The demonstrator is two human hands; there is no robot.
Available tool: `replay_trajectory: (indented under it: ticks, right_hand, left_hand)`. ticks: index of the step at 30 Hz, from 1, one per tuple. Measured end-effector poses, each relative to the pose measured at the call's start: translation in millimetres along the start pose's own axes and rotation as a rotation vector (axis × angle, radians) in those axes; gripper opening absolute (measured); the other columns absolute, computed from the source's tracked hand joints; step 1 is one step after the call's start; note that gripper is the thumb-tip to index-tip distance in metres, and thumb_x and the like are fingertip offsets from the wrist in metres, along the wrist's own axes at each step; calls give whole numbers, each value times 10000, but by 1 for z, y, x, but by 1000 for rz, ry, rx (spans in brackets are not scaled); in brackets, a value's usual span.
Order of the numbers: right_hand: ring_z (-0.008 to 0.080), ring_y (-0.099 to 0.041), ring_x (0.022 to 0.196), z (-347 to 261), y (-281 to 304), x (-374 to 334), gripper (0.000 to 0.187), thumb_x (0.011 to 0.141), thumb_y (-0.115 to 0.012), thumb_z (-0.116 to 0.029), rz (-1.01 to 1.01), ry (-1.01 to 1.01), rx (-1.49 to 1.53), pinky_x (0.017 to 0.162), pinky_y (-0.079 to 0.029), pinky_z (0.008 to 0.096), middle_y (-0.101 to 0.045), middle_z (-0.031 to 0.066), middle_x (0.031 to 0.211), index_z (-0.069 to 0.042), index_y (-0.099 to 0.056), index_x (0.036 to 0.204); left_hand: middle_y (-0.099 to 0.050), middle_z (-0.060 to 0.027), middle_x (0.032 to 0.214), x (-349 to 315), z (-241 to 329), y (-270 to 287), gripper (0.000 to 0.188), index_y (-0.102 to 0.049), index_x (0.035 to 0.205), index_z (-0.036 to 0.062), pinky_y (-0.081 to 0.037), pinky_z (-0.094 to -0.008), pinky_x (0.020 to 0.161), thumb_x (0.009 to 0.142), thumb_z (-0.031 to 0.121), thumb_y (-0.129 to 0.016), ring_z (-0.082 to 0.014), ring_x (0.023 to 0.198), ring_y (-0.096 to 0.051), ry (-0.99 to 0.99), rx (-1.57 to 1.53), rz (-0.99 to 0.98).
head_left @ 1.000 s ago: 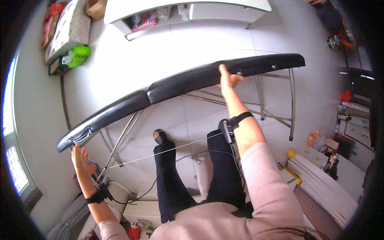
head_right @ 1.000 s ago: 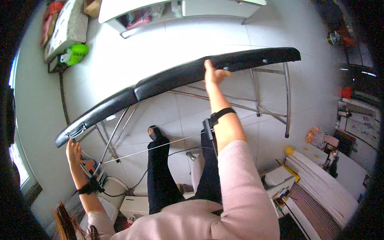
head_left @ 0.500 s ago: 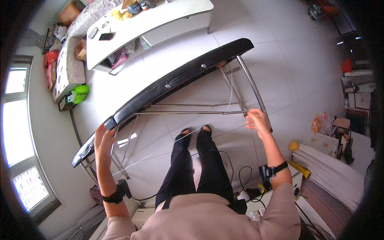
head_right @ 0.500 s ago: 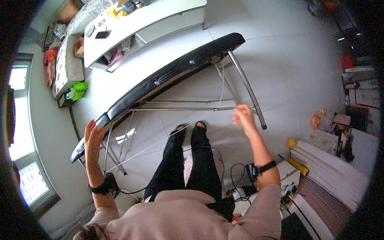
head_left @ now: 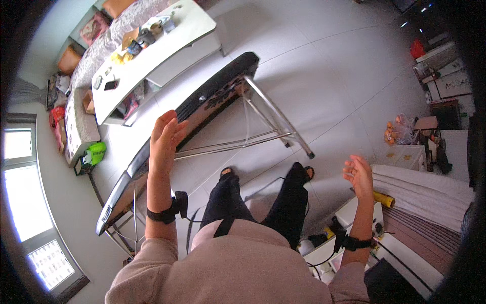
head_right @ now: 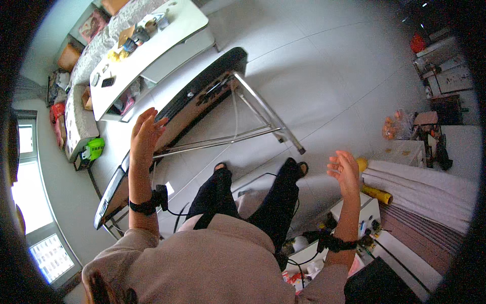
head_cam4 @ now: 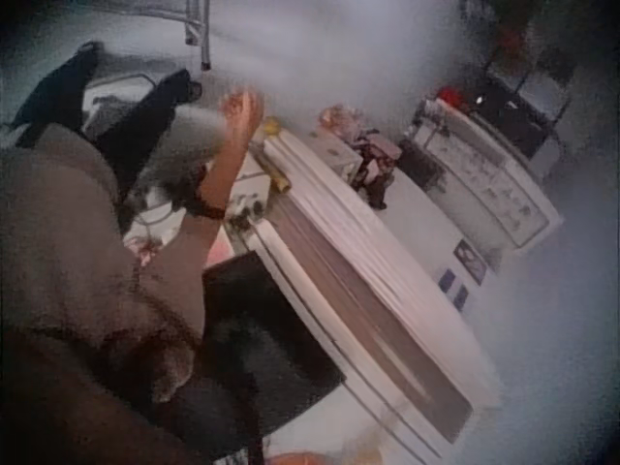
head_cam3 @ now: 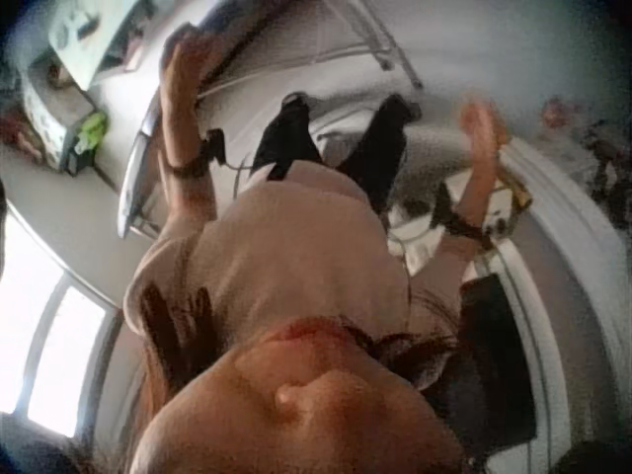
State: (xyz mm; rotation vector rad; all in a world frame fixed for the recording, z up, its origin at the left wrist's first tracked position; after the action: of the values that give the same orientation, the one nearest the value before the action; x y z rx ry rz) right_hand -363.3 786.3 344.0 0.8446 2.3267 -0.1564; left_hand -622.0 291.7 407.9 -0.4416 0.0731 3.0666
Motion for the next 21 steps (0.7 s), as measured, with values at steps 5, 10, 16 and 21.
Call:
replay_trajectory:
  ticks: [5,10,16,21]
  right_hand:
    - [148,-596,730,-16,166,51,256,917,-533,-247,34,25,57,602,-516,298,-607,68,899,-66,-546,1098]
    - [153,-579,758,-23,322,112,288,876,-601,-283,180,-38,148,632,-493,295,-603,42,895,-94,-556,1088]
    - [160,-567,767,-56,393,192,295,874,-594,-262,172,-48,147,658,-489,294,-595,47,902,-86,-553,1107]
    - [157,-557,770,-108,380,254,305,882,-582,-269,56,-40,143,669,-487,295,-585,41,896,-78,-552,1117]
  left_hand:
    - [-433,-189,1316,-10,27,-175,472,-421,1281,-33,-495,-337,867,919,249,-534,-280,1061,-577,-71,-176,5]
    - [-478,-180,1194,-34,29,-374,423,-414,1266,-44,-481,-357,887,923,188,-498,-259,1062,-567,24,-228,-87]
    - [-447,-178,1276,-22,39,-501,454,-414,1289,-15,-483,-354,887,924,231,-523,-263,1089,-564,144,-156,-168]
    - [-434,-194,1273,20,32,-547,470,-390,1305,-13,-476,-363,904,927,232,-522,-263,1087,-563,217,-201,-118]
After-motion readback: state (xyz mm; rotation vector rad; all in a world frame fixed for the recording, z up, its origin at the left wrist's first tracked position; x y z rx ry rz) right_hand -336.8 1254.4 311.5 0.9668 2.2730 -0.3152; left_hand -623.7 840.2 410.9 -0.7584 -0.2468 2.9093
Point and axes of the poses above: each hand's wrist, its own x-axis towards the middle knuckle, its own y-axis out of the back of the hand, z = x × y, the point moved 8 cm from there along x, towards the middle knuckle
